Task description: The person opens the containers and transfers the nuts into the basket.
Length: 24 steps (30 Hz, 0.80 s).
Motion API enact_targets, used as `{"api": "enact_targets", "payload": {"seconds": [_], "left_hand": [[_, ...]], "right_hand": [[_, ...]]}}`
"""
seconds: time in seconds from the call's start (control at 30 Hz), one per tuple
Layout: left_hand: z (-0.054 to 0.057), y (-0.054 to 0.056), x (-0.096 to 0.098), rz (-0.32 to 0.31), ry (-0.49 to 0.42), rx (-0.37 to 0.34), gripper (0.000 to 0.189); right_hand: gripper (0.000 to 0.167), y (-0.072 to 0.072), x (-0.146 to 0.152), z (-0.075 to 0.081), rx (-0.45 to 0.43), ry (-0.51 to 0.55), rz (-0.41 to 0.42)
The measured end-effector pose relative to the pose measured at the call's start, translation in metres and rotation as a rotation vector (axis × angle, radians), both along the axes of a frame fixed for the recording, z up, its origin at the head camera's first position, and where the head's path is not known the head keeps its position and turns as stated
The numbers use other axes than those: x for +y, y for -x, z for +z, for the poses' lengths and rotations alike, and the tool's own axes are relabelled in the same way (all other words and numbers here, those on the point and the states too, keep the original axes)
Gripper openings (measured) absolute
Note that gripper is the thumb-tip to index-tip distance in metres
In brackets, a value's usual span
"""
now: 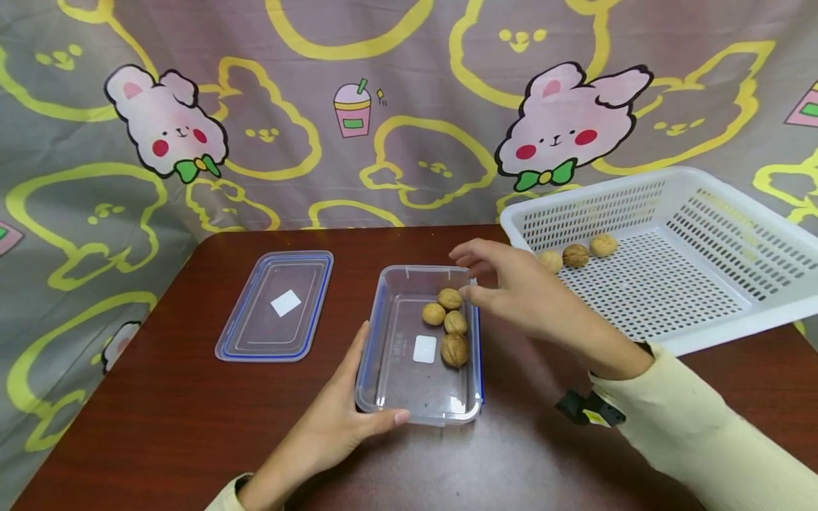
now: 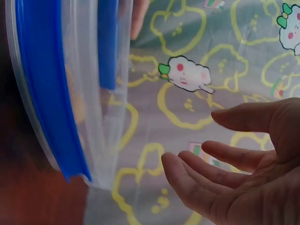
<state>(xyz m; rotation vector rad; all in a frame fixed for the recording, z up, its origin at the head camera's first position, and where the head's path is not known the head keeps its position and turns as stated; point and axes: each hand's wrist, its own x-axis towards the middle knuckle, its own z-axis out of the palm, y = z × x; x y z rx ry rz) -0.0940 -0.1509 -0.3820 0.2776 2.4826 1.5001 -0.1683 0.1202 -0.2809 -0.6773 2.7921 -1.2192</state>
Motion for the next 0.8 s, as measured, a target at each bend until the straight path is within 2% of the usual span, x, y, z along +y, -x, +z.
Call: {"api": "enact_targets", "payload": {"seconds": [0.17,0.37,0.8], "left_hand": [[0.000,0.000,0.000,0.001,-0.007,-0.003,0.129],[-0.001,0.000,0.000,0.007,-0.015,-0.013,0.129],[0.001,-0.001,0.000,-0.013,-0.022,0.012,0.128]], "right_hand": [[0.036,0.008,-0.012,-0.021,0.037,0.014,0.037],[0.045,0.019,-0.026,-0.039,-0.060,0.020,0.060],[0.049,0.035,-0.050,-0.048,-0.107,-0.048,0.068]]}}
